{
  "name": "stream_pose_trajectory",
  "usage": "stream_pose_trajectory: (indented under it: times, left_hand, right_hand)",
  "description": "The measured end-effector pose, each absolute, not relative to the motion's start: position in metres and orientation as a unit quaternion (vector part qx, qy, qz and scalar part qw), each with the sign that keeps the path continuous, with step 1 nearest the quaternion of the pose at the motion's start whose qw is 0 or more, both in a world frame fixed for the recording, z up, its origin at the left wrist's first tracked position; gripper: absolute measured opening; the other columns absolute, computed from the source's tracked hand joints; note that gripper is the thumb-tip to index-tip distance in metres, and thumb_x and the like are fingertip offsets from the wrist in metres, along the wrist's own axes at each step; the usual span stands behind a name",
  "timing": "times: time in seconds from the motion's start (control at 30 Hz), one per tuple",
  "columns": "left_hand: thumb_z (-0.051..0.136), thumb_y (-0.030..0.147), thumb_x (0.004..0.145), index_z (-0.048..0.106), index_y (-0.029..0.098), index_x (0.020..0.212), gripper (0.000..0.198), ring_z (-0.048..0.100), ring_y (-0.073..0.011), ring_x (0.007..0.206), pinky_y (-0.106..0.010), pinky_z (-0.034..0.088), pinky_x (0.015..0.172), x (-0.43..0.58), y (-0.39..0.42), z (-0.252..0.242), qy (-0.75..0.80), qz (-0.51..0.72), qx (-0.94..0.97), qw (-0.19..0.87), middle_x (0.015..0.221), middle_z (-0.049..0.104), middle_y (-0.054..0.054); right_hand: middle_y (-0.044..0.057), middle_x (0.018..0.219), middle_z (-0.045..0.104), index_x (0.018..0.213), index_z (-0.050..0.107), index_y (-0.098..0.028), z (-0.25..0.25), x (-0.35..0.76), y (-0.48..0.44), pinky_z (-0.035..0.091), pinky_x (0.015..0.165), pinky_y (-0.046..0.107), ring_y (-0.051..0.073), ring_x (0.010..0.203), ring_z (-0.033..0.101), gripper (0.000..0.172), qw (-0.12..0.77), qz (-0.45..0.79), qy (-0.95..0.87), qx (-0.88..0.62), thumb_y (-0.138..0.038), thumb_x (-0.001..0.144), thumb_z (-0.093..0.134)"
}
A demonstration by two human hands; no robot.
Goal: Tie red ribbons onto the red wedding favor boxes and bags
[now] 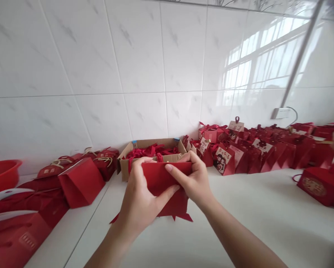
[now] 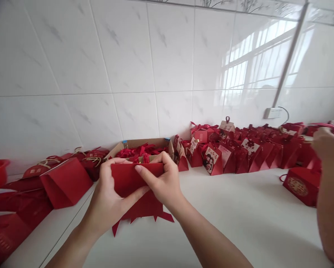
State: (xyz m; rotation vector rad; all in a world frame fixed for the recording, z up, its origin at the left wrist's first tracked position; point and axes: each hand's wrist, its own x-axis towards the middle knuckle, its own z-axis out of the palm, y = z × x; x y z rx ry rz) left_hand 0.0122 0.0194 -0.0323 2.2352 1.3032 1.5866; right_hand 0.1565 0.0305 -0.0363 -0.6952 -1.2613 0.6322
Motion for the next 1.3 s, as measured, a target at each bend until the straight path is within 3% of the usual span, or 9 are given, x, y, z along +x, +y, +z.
stream_pose_trajectory:
  times: [0.13, 0.33, 0.53, 0.63, 0.7, 0.8, 0.9, 1.0, 1.3]
  left_hand:
    - [0.077, 0.05, 0.06, 0.036, 0.023, 0.122, 0.079, 0.058, -0.0317, 0.105, -0.046, 0.055, 0.077, 0.015, 0.025, -0.037, 0.46, 0.515, 0.722, 0.04, 0.116, 0.053, -0.012]
    - [0.073, 0.046, 0.065, 0.036, 0.022, 0.121, 0.071, 0.056, -0.0328, 0.109, -0.05, 0.052, 0.085, 0.018, 0.032, -0.04, 0.454, 0.533, 0.713, 0.039, 0.115, 0.054, -0.013]
    - [0.069, 0.04, 0.073, 0.043, 0.025, 0.118, 0.055, 0.066, -0.0268, 0.09, -0.039, 0.057, 0.067, 0.013, 0.026, -0.03, 0.468, 0.494, 0.729, 0.069, 0.108, 0.062, -0.01]
    - [0.064, 0.036, 0.079, 0.046, 0.024, 0.118, 0.045, 0.065, -0.0258, 0.097, -0.036, 0.057, 0.071, 0.005, 0.025, -0.024, 0.455, 0.485, 0.744, 0.071, 0.11, 0.063, -0.01]
    - [0.064, 0.036, 0.08, 0.048, 0.022, 0.113, 0.039, 0.065, -0.0253, 0.096, -0.034, 0.057, 0.069, 0.0, 0.026, -0.023, 0.453, 0.488, 0.741, 0.083, 0.105, 0.065, -0.01]
    - [0.061, 0.039, 0.082, 0.054, 0.022, 0.088, 0.02, 0.066, -0.0194, 0.07, -0.026, 0.053, 0.054, -0.005, 0.027, -0.023, 0.45, 0.458, 0.759, 0.107, 0.082, 0.067, -0.003]
    - [0.058, 0.042, 0.084, 0.058, 0.022, 0.074, 0.023, 0.061, -0.0155, 0.055, -0.023, 0.047, 0.048, -0.014, 0.026, -0.019, 0.47, 0.427, 0.767, 0.096, 0.063, 0.063, 0.001]
    - [0.06, 0.044, 0.082, 0.067, 0.022, 0.073, 0.025, 0.063, -0.0168, 0.057, -0.024, 0.05, 0.052, -0.028, 0.024, -0.008, 0.48, 0.42, 0.761, 0.117, 0.063, 0.068, 0.0]
    - [0.077, 0.033, 0.07, 0.069, 0.023, 0.078, 0.015, 0.062, -0.0117, 0.054, -0.022, 0.053, 0.052, -0.033, 0.002, 0.008, 0.388, 0.676, 0.616, 0.114, 0.065, 0.069, 0.002]
  right_hand:
    - [-0.005, 0.062, 0.047, 0.064, 0.039, -0.021, -0.038, 0.156, 0.034, 0.04, 0.054, 0.024, 0.011, 0.059, 0.045, 0.036, 0.698, 0.29, -0.577, -0.308, -0.032, 0.071, 0.073]
    - [-0.005, 0.063, 0.048, 0.065, 0.038, -0.021, -0.041, 0.151, 0.035, 0.04, 0.054, 0.024, 0.011, 0.06, 0.044, 0.035, 0.701, 0.285, -0.585, -0.291, -0.031, 0.072, 0.071]
    - [-0.005, 0.062, 0.049, 0.065, 0.039, -0.022, -0.041, 0.154, 0.036, 0.038, 0.052, 0.024, 0.011, 0.058, 0.044, 0.034, 0.711, 0.221, -0.585, -0.321, -0.028, 0.07, 0.071]
    - [-0.004, 0.063, 0.051, 0.065, 0.04, -0.021, -0.039, 0.158, 0.036, 0.039, 0.053, 0.024, 0.011, 0.058, 0.046, 0.032, 0.719, 0.199, -0.582, -0.323, -0.028, 0.069, 0.072]
    - [-0.004, 0.062, 0.05, 0.065, 0.041, -0.021, -0.037, 0.16, 0.035, 0.039, 0.052, 0.024, 0.011, 0.057, 0.046, 0.032, 0.725, 0.194, -0.578, -0.321, -0.028, 0.07, 0.071]
    - [-0.005, 0.061, 0.049, 0.065, 0.042, -0.021, -0.036, 0.162, 0.033, 0.039, 0.05, 0.023, 0.011, 0.056, 0.046, 0.032, 0.728, 0.2, -0.571, -0.322, -0.029, 0.071, 0.072]
    - [-0.004, 0.062, 0.049, 0.067, 0.042, -0.021, -0.037, 0.163, 0.033, 0.039, 0.05, 0.024, 0.011, 0.056, 0.045, 0.031, 0.727, 0.208, -0.569, -0.323, -0.03, 0.072, 0.072]
    - [-0.004, 0.064, 0.049, 0.068, 0.042, -0.021, -0.039, 0.164, 0.035, 0.039, 0.05, 0.024, 0.011, 0.057, 0.045, 0.031, 0.721, 0.201, -0.576, -0.328, -0.03, 0.073, 0.071]
    - [-0.004, 0.061, 0.047, 0.069, 0.04, -0.022, -0.044, 0.156, 0.024, 0.032, 0.046, 0.023, 0.01, 0.054, 0.042, 0.027, 0.616, 0.109, -0.75, -0.213, -0.022, 0.075, 0.066]
